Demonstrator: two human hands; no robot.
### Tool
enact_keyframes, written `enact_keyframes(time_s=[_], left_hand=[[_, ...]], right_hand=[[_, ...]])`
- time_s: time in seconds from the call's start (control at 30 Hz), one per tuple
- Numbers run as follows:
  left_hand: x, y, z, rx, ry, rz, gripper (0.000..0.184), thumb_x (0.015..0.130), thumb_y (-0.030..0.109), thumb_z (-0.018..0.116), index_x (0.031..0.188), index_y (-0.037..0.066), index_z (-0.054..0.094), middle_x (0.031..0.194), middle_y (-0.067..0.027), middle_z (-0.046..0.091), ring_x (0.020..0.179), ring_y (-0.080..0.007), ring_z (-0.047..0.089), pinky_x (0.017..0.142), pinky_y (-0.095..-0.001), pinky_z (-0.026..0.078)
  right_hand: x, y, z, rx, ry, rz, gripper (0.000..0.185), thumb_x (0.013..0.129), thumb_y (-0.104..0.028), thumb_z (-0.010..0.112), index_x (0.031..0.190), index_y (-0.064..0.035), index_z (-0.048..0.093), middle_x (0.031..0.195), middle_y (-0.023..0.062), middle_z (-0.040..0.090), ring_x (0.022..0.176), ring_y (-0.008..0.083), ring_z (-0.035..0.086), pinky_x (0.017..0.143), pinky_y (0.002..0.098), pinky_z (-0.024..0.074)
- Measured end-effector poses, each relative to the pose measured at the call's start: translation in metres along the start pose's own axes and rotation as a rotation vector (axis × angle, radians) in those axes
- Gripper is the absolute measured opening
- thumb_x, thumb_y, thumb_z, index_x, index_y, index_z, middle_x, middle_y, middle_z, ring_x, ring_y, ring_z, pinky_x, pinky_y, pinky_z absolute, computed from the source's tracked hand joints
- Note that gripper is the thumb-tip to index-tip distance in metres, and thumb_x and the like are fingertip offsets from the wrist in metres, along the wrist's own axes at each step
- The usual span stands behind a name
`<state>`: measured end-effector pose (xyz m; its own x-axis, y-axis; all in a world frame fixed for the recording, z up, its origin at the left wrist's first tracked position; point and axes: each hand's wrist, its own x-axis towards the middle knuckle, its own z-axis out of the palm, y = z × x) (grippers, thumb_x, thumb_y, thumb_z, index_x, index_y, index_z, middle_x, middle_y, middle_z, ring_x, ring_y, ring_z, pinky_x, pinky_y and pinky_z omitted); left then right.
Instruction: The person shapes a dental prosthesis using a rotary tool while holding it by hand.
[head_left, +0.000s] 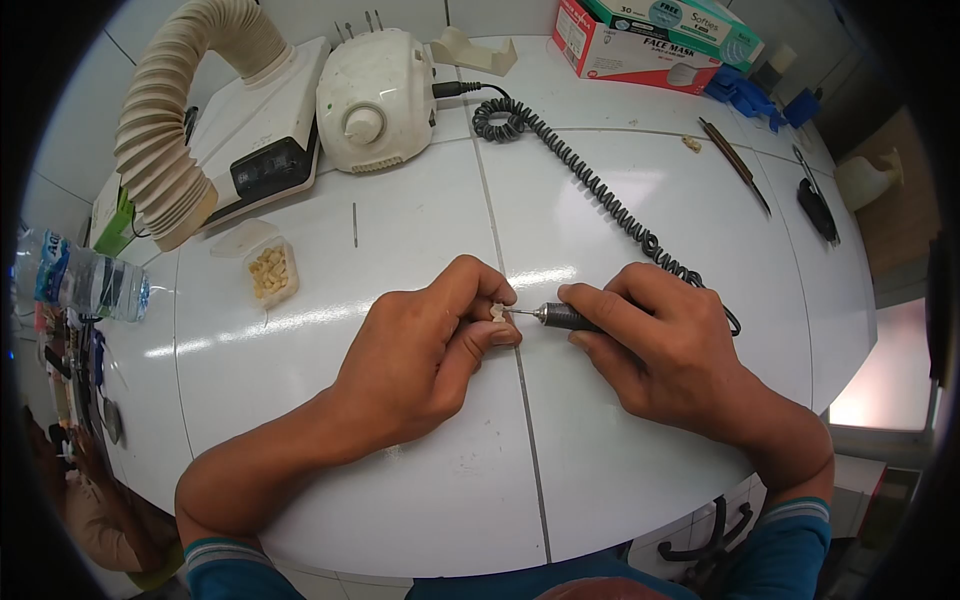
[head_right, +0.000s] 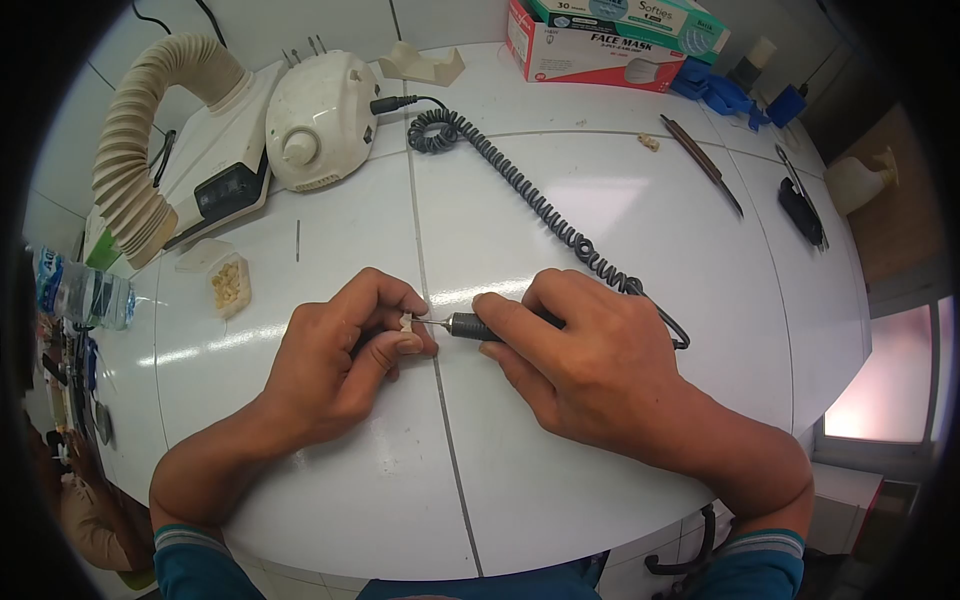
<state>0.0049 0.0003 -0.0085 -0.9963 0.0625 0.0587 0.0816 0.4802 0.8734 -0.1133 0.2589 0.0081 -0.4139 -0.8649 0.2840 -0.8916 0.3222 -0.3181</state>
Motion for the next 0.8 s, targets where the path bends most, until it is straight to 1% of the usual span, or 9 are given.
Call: enact_keyframes(time_s=[0.33, 0.8], left_hand=[[0.0006, 0.0006, -0.0015, 0.025, -0.018, -0.001, 0.017, 0.113, 0.002, 0.065, 0.130, -0.001, 0.062, 0.105, -0.0134, 0.086, 0.087, -0.0153, 0.080, 0.077, -0.0303, 0.061], [0.0007, 0.0012, -0.0011, 0.019, -0.011, 0.001, 0.016, 0.114, 0.002, 0.066, 0.129, -0.001, 0.063, 0.103, -0.0136, 0.086, 0.087, -0.0154, 0.080, 0.076, -0.0304, 0.061]], right_hand=[[0.0000, 0.0003, 0.0006, -0.007, 0.005, -0.004, 0.035, 0.094, -0.014, 0.091, 0.127, -0.0103, 0.080, 0.089, 0.0042, 0.062, 0.072, 0.0191, 0.065, 0.054, 0.0366, 0.0479], [-0.0004, 0.0008, 0.0011, -0.002, 0.005, -0.006, 0.034, 0.095, -0.015, 0.091, 0.127, -0.0102, 0.080, 0.088, 0.0038, 0.062, 0.071, 0.0186, 0.064, 0.053, 0.0365, 0.0471]])
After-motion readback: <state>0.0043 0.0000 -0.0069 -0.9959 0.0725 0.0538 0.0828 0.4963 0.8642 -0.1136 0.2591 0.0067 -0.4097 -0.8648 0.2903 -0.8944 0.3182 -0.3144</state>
